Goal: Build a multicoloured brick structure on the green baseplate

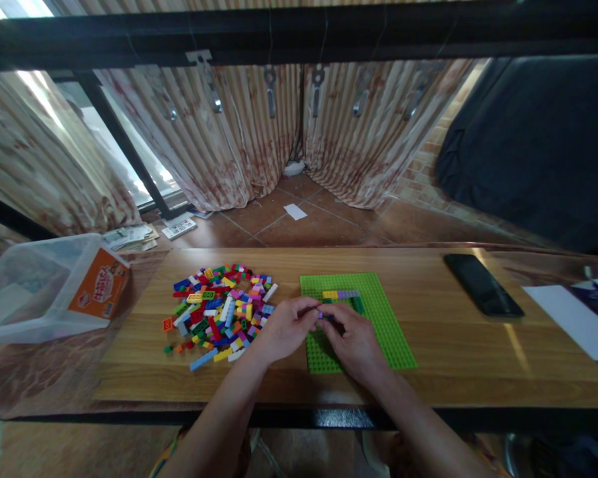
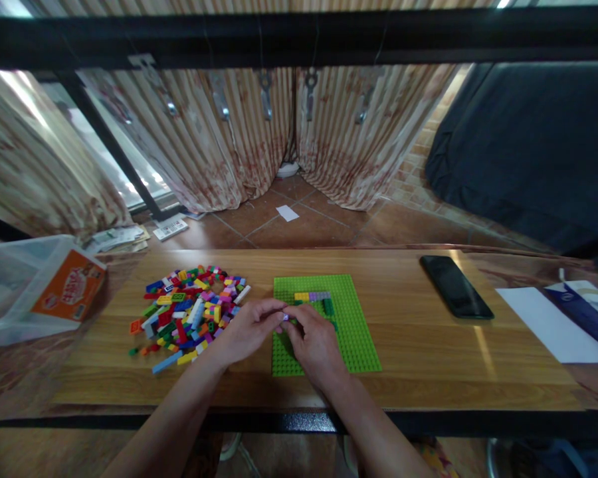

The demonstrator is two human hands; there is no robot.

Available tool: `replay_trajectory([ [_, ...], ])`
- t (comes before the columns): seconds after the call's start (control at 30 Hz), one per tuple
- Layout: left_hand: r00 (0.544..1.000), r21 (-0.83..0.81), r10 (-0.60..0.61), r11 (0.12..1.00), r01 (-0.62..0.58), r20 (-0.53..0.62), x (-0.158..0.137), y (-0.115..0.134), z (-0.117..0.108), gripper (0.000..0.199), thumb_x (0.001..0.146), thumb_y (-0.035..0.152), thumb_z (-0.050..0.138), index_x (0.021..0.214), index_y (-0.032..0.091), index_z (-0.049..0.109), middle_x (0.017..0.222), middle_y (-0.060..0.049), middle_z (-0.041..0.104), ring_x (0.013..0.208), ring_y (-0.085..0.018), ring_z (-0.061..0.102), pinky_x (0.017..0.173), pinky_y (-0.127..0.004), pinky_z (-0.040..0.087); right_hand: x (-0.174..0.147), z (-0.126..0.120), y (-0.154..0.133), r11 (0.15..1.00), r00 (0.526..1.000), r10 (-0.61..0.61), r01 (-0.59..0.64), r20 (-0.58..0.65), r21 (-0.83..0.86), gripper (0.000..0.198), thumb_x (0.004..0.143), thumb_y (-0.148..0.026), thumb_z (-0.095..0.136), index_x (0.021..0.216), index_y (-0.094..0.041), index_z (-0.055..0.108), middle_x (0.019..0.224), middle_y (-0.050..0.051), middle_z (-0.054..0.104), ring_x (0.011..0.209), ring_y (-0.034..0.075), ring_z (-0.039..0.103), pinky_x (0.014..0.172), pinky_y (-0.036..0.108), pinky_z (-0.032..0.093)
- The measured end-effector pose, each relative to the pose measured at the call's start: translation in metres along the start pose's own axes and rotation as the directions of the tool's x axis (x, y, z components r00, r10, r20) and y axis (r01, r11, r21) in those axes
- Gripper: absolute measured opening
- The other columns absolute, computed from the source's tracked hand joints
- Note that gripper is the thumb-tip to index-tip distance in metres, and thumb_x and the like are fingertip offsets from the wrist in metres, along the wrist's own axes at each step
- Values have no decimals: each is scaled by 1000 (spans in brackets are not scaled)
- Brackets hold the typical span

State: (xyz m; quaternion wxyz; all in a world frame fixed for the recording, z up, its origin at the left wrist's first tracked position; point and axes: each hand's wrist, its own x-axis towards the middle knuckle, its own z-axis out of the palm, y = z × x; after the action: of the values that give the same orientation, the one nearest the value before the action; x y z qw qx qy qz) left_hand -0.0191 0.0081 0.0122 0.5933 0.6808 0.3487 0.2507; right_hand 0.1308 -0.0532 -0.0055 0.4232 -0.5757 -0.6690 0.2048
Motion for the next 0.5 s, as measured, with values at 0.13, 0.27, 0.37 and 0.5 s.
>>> replay_trajectory([
  [0.13, 1000, 55, 9, 998, -9, -10, 0, -7, 1, 23, 88, 26, 49, 96, 15, 68, 83, -4, 67, 75, -16, 61, 69, -25, 49, 0, -3, 1, 1000, 1000, 0, 0, 7, -31, 15, 91, -23, 54, 98, -21, 67, 94, 5, 71, 87, 18, 66, 78, 30, 51],
  [0.27, 999, 145, -23, 989, 30, -45, -1, -10, 1, 27, 88, 26, 48, 106, 15, 66, 86, -4, 69, 76, -16, 64, 69, -26, 50, 4, -27, 13, 998, 999, 35, -37, -40, -49, 16, 90, -27, 55, 101, -22, 66, 101, 5, 71, 93, 19, 65, 83, 32, 50],
  [0.37, 998, 239, -21, 970, 35, -58, -2, -11, 1, 29, 89, 28, 47, 109, 16, 65, 84, -4, 69, 75, -17, 64, 67, -26, 49, 6, -57, 29, 985, 980, 156, -164, -124, -60, 19, 87, -33, 58, 99, -21, 68, 93, 5, 72, 83, 18, 66, 77, 32, 52],
  [0.5, 999, 337, 8, 941, 4, -35, -2, -9, 2, 26, 90, 28, 47, 102, 17, 67, 83, -3, 69, 75, -17, 64, 66, -26, 48, 2, -86, 47, 945, 946, 317, -321, -72, -60, 19, 82, -35, 62, 91, -21, 70, 89, 4, 74, 80, 19, 67, 75, 33, 53],
])
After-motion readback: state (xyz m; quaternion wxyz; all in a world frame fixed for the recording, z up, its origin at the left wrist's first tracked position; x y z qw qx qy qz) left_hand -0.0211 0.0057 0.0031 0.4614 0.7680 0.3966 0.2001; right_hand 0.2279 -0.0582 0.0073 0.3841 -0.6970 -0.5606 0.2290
